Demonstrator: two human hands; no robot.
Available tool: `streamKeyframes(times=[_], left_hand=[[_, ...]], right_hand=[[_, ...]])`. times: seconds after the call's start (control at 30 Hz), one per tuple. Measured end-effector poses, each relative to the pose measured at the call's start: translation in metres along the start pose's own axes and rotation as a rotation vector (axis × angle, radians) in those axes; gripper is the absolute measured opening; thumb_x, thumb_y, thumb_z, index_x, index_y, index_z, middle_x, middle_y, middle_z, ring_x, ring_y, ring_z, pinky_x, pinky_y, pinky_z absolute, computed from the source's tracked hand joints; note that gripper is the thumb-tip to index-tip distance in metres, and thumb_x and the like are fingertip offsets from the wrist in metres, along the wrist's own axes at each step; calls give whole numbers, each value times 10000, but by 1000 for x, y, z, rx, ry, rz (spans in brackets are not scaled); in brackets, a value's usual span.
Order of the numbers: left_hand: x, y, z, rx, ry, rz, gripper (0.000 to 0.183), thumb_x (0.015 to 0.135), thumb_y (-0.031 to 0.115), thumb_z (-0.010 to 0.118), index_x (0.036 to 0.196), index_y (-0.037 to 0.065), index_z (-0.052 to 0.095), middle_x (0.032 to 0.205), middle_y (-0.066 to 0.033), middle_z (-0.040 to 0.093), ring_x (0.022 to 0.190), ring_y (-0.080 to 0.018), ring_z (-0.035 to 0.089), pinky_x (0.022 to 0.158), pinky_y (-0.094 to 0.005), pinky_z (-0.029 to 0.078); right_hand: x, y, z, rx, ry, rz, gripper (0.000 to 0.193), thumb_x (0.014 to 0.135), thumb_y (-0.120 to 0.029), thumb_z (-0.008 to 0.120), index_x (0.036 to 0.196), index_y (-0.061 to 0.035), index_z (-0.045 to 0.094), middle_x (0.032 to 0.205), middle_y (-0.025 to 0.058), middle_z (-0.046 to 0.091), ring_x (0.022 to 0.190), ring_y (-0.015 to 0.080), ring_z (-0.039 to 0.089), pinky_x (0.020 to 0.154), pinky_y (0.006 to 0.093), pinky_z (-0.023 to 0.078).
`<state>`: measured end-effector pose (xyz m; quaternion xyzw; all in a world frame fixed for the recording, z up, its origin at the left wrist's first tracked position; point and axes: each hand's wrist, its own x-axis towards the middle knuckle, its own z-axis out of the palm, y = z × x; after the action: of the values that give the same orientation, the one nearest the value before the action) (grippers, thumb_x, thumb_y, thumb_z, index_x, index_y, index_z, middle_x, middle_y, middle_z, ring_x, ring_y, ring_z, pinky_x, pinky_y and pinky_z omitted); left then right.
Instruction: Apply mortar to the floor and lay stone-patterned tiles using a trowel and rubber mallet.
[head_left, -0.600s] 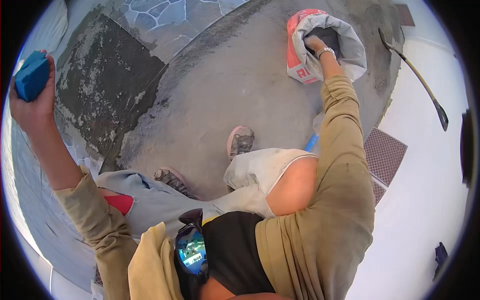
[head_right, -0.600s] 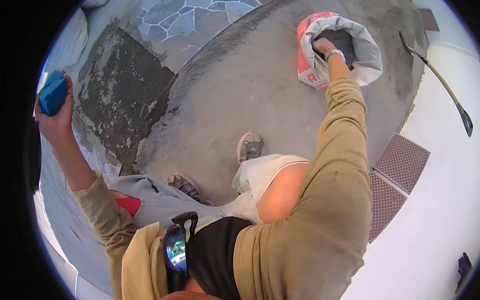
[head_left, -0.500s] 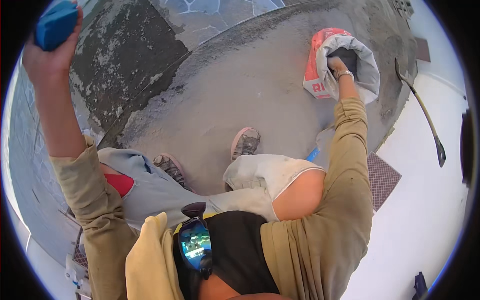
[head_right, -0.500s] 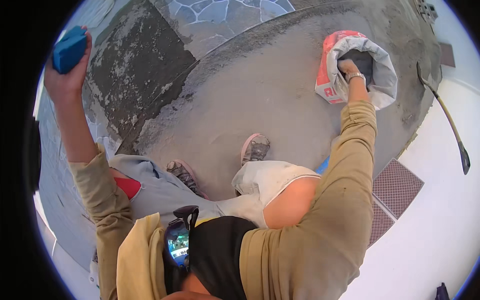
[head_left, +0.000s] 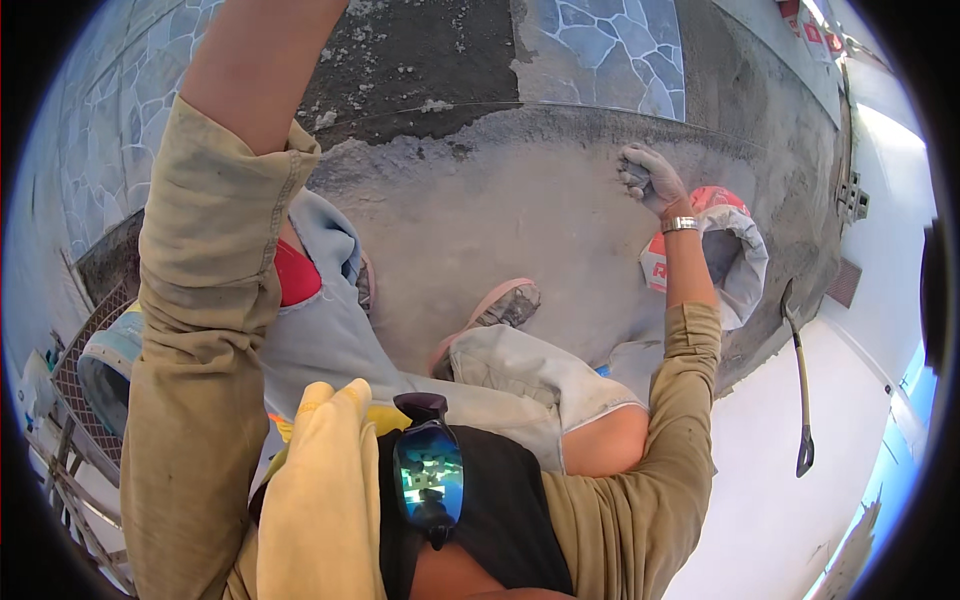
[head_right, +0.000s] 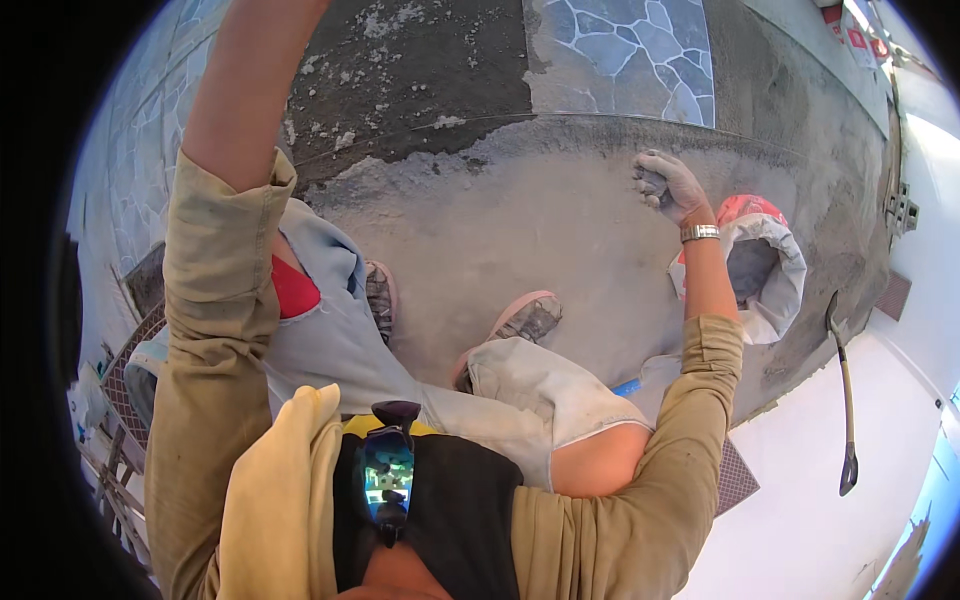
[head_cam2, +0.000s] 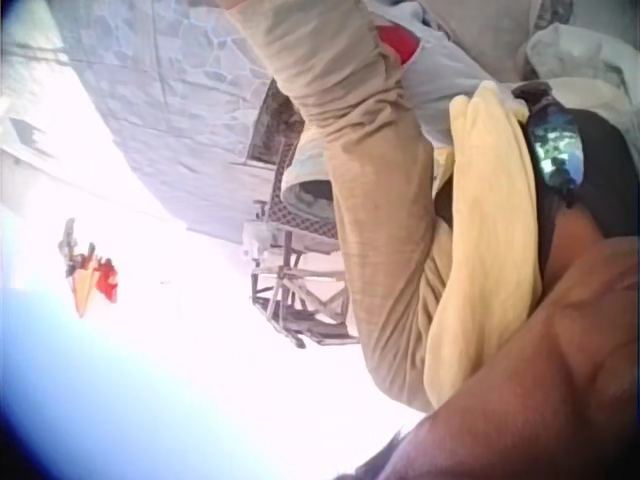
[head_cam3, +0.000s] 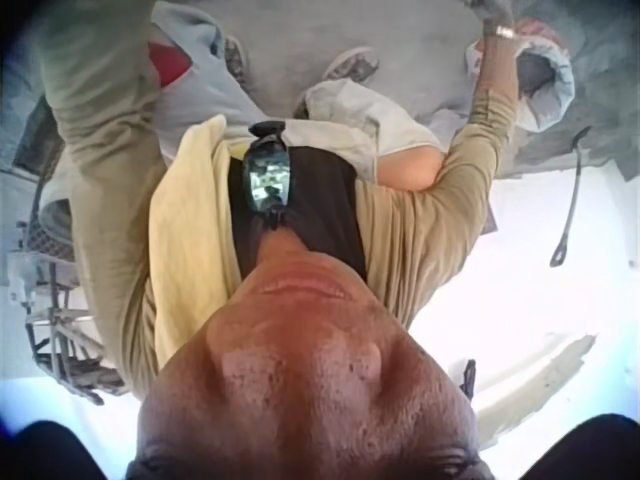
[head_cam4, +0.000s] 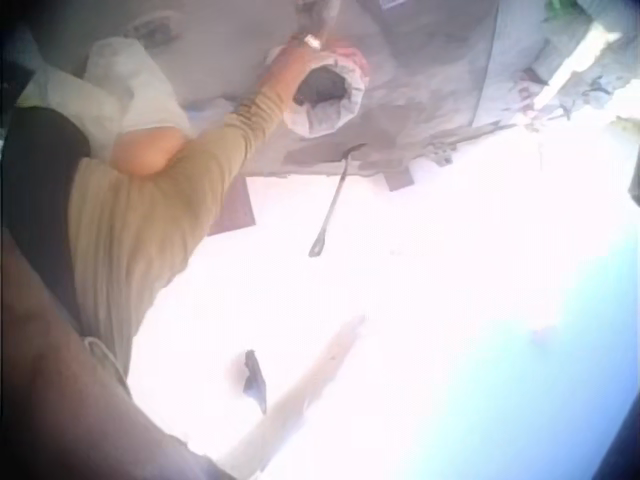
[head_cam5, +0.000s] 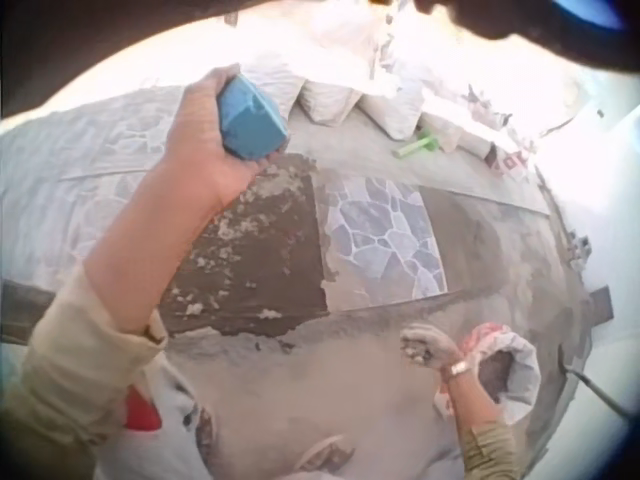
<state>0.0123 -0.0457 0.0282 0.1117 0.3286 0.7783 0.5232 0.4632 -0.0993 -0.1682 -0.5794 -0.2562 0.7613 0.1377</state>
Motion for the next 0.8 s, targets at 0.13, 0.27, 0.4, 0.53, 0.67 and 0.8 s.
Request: streamKeyframes(times=[0.13,0.27,0.4,0.53,0.67,0.8], left_hand=[[-9,7,-6,1,-66,73,361,936,347,660,1156,110,501,1071,-125,576,977,-293,589,780,-514,509],[2,12,4,-86,-96,50,374,930,350,669,1165,111,501,1071,-102,573,967,-263,588,789,-494,507],[-7,27,-6,-83,-115,97,394,933,362,662,1201,121,503,1098,-84,574,955,-246,590,810,-472,508],[-15,34,-9,-95,-75,128,441,940,398,641,1263,129,507,1126,-64,568,1016,-220,567,873,-441,487],[2,34,-7,-157,17,-37,456,932,415,638,1275,137,526,1157,-51,564,1071,-195,538,908,-408,462],[14,23,11,-210,-28,-114,453,924,417,645,1264,139,536,1164,-48,563,1056,-190,539,893,-391,463]], right_hand=[[74,-43,116,-607,-337,33,253,863,-168,749,1063,-32,674,887,23,673,689,85,610,609,260,508],[139,-80,144,-773,76,-473,392,846,-140,740,1176,60,674,961,60,715,779,124,645,737,294,537],[139,-81,176,-492,226,-553,347,841,-150,738,1139,27,719,914,37,726,802,129,650,747,307,531],[131,-83,171,-937,-91,-158,246,832,-140,727,1048,-29,766,862,20,719,799,120,656,746,320,535],[196,-114,177,-1183,-228,-272,289,843,-110,690,1108,-17,760,963,76,748,788,160,669,763,321,543],[248,-185,163,-887,402,-863,310,836,-114,693,1129,-44,766,1006,113,761,838,219,709,778,345,550]])
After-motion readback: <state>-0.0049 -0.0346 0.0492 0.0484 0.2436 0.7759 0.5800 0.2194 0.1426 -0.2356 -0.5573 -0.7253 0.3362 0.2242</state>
